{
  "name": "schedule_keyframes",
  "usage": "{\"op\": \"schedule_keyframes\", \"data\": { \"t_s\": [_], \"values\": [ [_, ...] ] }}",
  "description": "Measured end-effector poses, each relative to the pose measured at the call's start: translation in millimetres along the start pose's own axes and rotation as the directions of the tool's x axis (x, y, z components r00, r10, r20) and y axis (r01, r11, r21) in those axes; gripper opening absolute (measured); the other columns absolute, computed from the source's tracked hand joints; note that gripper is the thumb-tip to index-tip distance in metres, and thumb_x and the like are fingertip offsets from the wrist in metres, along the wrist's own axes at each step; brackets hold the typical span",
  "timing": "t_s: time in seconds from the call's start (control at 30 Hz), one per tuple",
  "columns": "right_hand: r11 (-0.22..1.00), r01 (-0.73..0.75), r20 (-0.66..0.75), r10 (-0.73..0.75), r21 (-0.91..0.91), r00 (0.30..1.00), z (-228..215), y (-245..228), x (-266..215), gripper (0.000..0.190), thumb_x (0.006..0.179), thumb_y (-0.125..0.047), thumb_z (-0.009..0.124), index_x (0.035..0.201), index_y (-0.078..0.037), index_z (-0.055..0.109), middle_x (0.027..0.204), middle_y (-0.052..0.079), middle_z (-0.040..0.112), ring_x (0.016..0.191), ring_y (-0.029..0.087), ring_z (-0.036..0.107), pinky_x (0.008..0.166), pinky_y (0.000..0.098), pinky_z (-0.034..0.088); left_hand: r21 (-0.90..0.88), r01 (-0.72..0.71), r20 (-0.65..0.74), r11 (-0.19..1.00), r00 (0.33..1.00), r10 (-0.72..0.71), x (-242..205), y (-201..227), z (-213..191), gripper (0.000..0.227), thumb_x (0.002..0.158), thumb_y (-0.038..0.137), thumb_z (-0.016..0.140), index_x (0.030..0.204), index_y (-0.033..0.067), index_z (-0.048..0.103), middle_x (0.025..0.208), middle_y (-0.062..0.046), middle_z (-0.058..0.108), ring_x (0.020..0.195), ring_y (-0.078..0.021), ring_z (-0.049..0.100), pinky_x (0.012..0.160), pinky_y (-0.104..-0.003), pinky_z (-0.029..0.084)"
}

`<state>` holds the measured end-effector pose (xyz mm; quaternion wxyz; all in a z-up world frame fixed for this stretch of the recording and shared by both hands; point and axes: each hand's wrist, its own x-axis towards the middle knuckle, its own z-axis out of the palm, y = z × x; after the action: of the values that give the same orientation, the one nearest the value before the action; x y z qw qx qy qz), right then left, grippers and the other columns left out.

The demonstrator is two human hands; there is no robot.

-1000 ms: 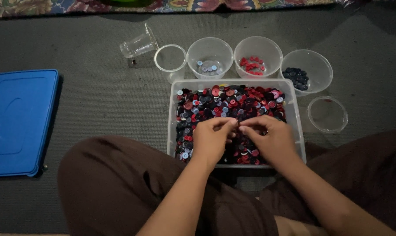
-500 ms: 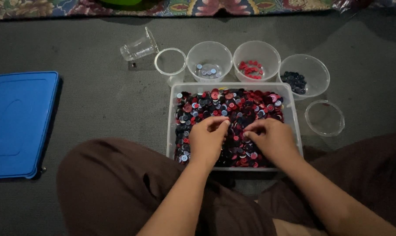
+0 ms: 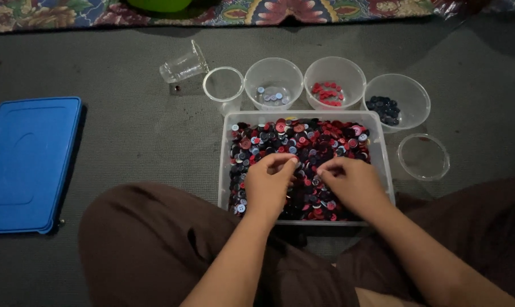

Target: Sorting a large quantity of mixed buttons into separate containers based on their color and type.

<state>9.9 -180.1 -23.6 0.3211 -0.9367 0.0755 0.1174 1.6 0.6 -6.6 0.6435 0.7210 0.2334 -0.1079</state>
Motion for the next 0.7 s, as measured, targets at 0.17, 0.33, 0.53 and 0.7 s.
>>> {"op": "schedule_keyframes", "data": {
  "t_s": [0.17, 0.33, 0.53, 0.7],
  "values": [
    [0.906, -0.109, 0.057, 0.093, 0.409, 0.994, -4, -20, -4, 0.019, 0.087, -0.023, 0.073, 0.101, -0.012, 0.081, 0.085, 0.013, 0.078, 0.079, 0.023, 0.074, 0.072, 0.0332, 0.060, 0.035, 0.028, 0.031, 0.999, 0.999, -0.029, 5, -7, 4, 0.022, 0.086, 0.021, 0.077, 0.107, 0.0138, 0.081, 0.085, -0.010, 0.078, 0.074, -0.0161, 0.073, 0.066, -0.025, 0.058],
    [0.701, -0.160, 0.115, 0.112, 0.695, 0.987, -6, -35, -4, 0.029, 0.091, -0.015, 0.071, 0.111, 0.004, 0.076, 0.086, 0.020, 0.073, 0.075, 0.019, 0.070, 0.068, 0.0296, 0.062, 0.012, 0.019, 0.068, 1.000, 0.997, -0.020, -5, 5, 2, 0.023, 0.086, 0.022, 0.077, 0.108, 0.0165, 0.081, 0.088, -0.009, 0.079, 0.080, -0.0163, 0.075, 0.070, -0.025, 0.060],
    [0.675, -0.181, 0.143, 0.112, 0.715, 0.983, -14, -42, -13, 0.034, 0.087, -0.011, 0.073, 0.116, 0.007, 0.073, 0.089, 0.016, 0.074, 0.078, 0.014, 0.068, 0.072, 0.0233, 0.059, -0.051, 0.016, 0.086, 0.999, 0.996, -0.012, -5, 4, 3, 0.024, 0.087, 0.021, 0.076, 0.109, 0.0132, 0.080, 0.093, -0.011, 0.080, 0.084, -0.0166, 0.075, 0.073, -0.026, 0.061],
    [0.662, -0.218, 0.186, 0.120, 0.717, 0.975, -9, -34, -8, 0.034, 0.086, -0.010, 0.075, 0.115, 0.007, 0.074, 0.089, 0.018, 0.073, 0.075, 0.017, 0.068, 0.067, 0.0256, 0.059, 0.061, 0.031, 0.083, 0.998, 0.996, -0.036, 2, -2, 6, 0.020, 0.087, 0.028, 0.076, 0.104, 0.0187, 0.081, 0.084, -0.003, 0.079, 0.071, -0.0116, 0.071, 0.069, -0.025, 0.059]
  ]
}}
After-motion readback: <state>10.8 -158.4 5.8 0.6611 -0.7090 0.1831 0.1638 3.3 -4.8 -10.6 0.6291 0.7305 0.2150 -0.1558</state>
